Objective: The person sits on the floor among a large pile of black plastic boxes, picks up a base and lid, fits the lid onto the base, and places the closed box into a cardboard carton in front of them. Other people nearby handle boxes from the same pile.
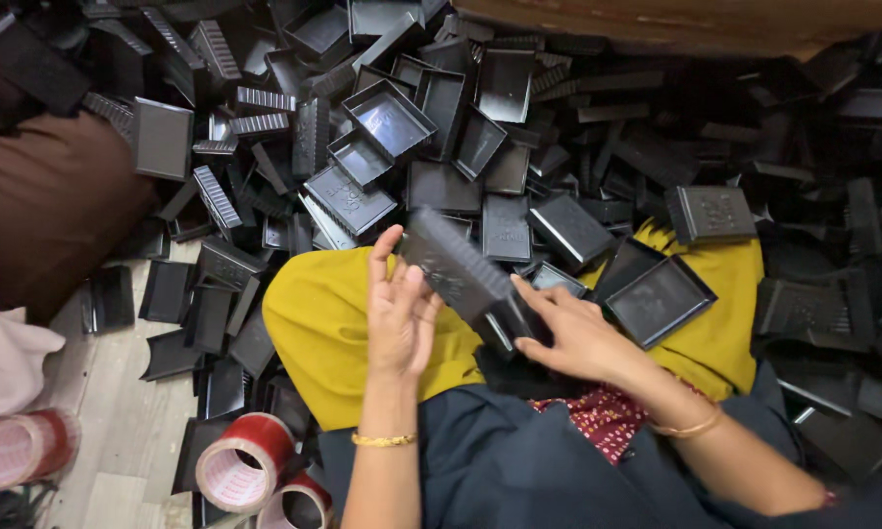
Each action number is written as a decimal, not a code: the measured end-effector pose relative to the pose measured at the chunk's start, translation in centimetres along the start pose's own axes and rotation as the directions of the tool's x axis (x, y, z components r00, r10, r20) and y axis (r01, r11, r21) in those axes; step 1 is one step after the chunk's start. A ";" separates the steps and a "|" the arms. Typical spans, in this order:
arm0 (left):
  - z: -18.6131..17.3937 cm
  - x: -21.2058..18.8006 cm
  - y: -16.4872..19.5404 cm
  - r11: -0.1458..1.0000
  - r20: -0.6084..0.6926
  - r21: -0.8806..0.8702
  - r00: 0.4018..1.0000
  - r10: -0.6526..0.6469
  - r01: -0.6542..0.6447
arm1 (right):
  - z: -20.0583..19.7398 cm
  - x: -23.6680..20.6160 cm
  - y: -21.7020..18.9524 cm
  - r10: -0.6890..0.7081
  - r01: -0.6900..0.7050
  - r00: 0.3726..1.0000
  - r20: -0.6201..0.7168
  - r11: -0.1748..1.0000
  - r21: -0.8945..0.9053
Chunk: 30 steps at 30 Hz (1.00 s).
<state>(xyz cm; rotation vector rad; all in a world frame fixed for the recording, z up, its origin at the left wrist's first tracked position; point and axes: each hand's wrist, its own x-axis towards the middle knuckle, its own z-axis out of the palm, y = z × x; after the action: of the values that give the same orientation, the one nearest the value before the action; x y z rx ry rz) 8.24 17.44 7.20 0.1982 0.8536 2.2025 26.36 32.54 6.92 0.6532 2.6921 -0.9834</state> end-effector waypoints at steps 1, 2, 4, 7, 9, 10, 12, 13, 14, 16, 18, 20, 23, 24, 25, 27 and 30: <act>0.7 0.2 -0.1 0.998 -0.019 -0.065 1.000 -0.021 0.020 | -0.6 -0.2 0.3 -0.050 0.056 0.997 -0.057 0.993 0.102; 1.3 0.1 -0.3 0.990 -0.039 -0.131 0.998 -0.047 0.041 | -1.2 -0.6 0.5 -0.091 0.113 0.989 -0.115 0.973 0.201; 2.1 -0.1 -0.8 0.946 0.025 -0.309 0.995 -0.095 0.098 | -2.4 -1.2 0.2 -0.028 0.114 0.975 -0.222 0.916 0.386; 3.3 -0.5 -2.7 0.946 0.139 -0.302 0.987 -0.076 0.115 | -3.9 -2.3 -1.4 0.139 0.087 0.950 -0.280 0.741 0.665; 4.1 -0.8 -4.1 0.981 0.144 -0.159 0.986 -0.087 0.110 | -4.7 -2.8 -2.7 0.068 0.229 0.948 -0.312 0.535 0.813; 4.5 -0.9 -4.8 0.991 0.108 -0.066 0.988 -0.108 0.115 | -4.9 -3.0 -3.4 0.075 0.219 0.946 -0.315 0.569 0.793; 4.9 -1.2 -5.5 0.992 0.071 0.051 0.990 -0.121 0.117 | -4.9 -3.2 -4.7 0.086 0.202 0.940 -0.329 0.637 0.744; 5.1 -1.4 -5.8 0.991 0.068 0.074 0.991 -0.119 0.114 | -4.8 -3.2 -5.2 0.090 0.200 0.932 -0.350 0.678 0.707; 5.3 -1.6 -5.9 0.989 0.062 0.096 0.991 -0.119 0.112 | -4.6 -3.3 -5.5 0.095 0.193 0.924 -0.369 0.717 0.669; 5.6 -1.7 -6.1 0.991 0.049 0.132 0.998 -0.034 0.027 | -4.0 -3.5 -5.6 0.091 0.173 0.922 -0.377 0.774 0.609; 5.9 -1.8 -6.0 0.982 0.034 0.188 0.999 0.012 -0.018 | -3.3 -3.6 -5.1 0.080 0.151 0.930 -0.358 0.807 0.572; 6.2 -1.9 -5.8 0.966 0.022 0.257 0.999 0.025 -0.030 | -2.9 -3.7 -4.2 0.058 0.189 0.935 -0.349 0.752 0.632; 5.9 -1.6 -4.8 0.798 0.219 0.513 0.947 0.236 -0.317 | -2.9 -3.6 -2.6 0.085 0.024 0.994 -0.067 0.430 0.902; 5.4 -1.5 -4.1 0.680 0.218 0.665 0.951 0.218 -0.308 | -3.0 -3.6 -2.3 0.064 -0.088 0.995 0.073 0.263 0.961; 4.8 -1.5 -3.2 0.538 0.213 0.792 0.956 0.201 -0.290 | -3.0 -3.6 -2.1 0.042 -0.105 0.994 0.098 0.207 0.973; 4.1 -1.6 -2.6 0.323 0.218 0.896 0.936 0.275 -0.304 | -2.9 -3.9 -2.1 -0.006 -0.144 0.989 0.145 0.095 0.985; 3.4 -1.9 -2.8 0.242 0.198 0.914 0.878 0.436 -0.326 | -1.8 -4.7 -3.1 0.069 0.032 0.995 -0.075 0.481 0.876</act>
<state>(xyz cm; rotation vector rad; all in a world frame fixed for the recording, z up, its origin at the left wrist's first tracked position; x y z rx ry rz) 12.60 19.29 8.27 0.9660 2.3140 1.8014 28.98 30.03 11.63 0.8792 2.0232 -2.4236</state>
